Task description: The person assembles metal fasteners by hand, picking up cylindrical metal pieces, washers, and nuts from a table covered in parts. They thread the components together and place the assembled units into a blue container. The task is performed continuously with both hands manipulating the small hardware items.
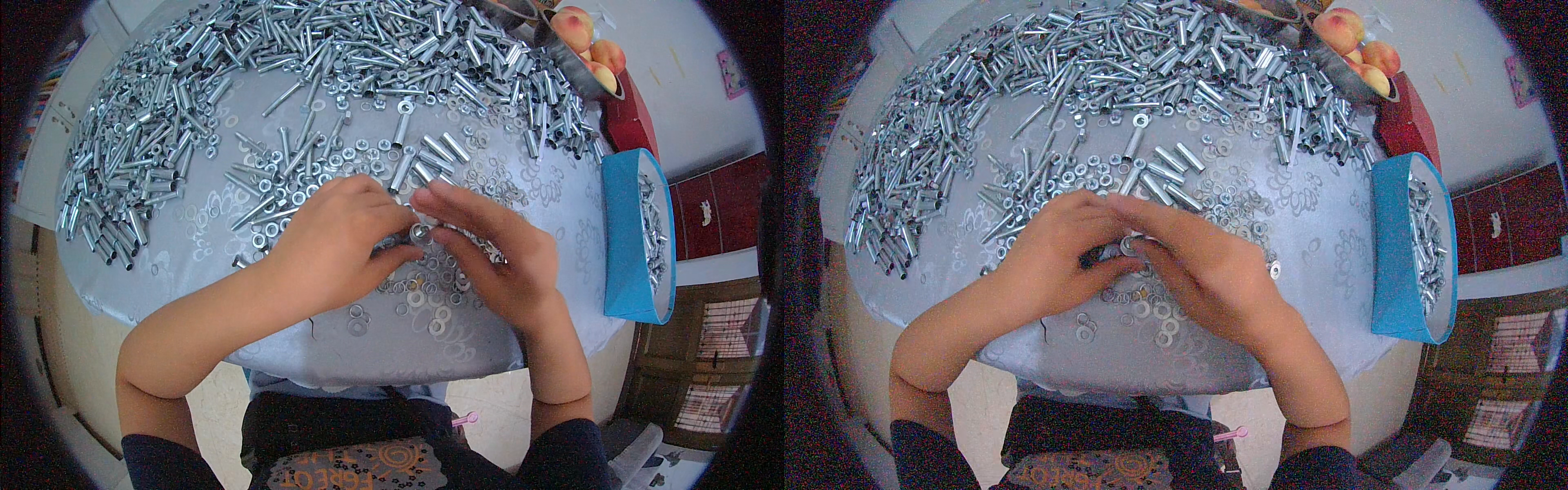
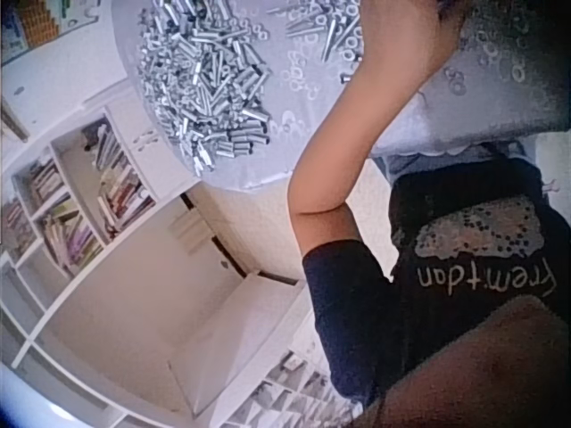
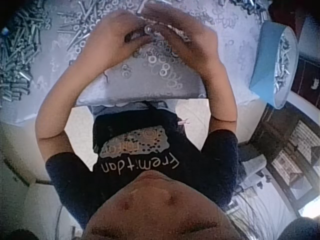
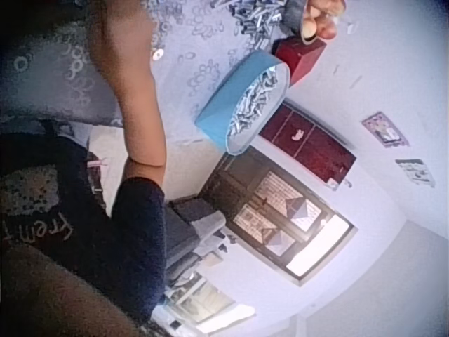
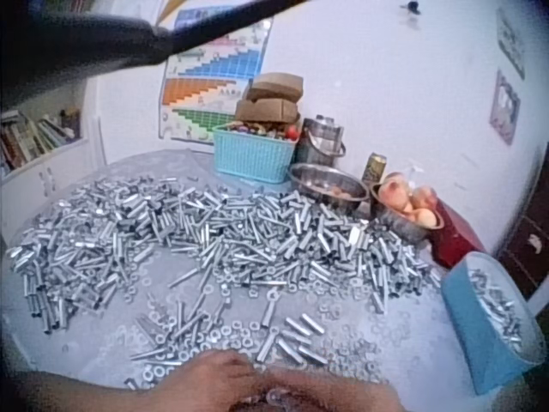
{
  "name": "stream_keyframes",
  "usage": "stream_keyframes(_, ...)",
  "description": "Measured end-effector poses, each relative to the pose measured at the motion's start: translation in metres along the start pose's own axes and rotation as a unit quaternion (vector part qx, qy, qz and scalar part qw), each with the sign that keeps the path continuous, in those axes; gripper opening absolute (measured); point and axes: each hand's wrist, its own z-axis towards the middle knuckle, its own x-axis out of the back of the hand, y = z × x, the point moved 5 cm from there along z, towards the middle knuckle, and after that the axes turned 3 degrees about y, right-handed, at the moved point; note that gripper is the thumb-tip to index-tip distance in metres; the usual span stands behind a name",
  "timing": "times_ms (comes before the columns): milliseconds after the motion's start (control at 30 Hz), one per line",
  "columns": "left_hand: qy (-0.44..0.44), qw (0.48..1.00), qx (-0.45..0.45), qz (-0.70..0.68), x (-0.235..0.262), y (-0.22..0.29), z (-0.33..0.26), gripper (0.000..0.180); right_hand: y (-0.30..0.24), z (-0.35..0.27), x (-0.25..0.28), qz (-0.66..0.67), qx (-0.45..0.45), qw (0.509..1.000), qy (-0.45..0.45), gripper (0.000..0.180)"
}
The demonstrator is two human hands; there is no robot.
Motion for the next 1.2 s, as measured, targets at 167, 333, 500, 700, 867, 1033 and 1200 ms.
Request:
stream_keyframes(167,0.035,0.999,-0.015,-0.001,-0.001,0.001,0.0,0.02,-0.008,0.002,-0.003,-0.064,0.025,0.997,-0.017,0.04)
stream_keyframes(333,0.011,1.0,-0.013,0.002,0.002,0.003,0.001,0.02,-0.012,0.002,-0.001,-0.074,0.047,0.996,-0.028,0.036)
stream_keyframes(500,0.001,1.0,0.009,-0.021,0.0,0.0,0.001,0.021,-0.006,-0.002,0.0,-0.067,0.053,0.996,-0.005,0.035)
stream_keyframes(700,-0.005,1.0,0.012,-0.011,0.0,0.0,0.001,0.024,-0.01,0.0,0.002,-0.089,0.106,0.99,0.024,0.04)
stream_keyframes(867,0.011,1.0,-0.004,-0.001,0.001,0.001,0.001,0.024,-0.004,0.002,0.002,-0.099,0.115,0.988,0.005,0.044)
stream_keyframes(1033,0.025,1.0,-0.014,-0.002,0.001,0.002,0.0,0.023,-0.005,0.004,0.005,-0.114,0.122,0.986,0.003,0.044)
stream_keyframes(1200,-0.047,0.999,0.027,0.005,0.001,0.0,0.001,0.027,-0.008,0.004,0.018,-0.149,0.016,0.988,-0.042,0.05)
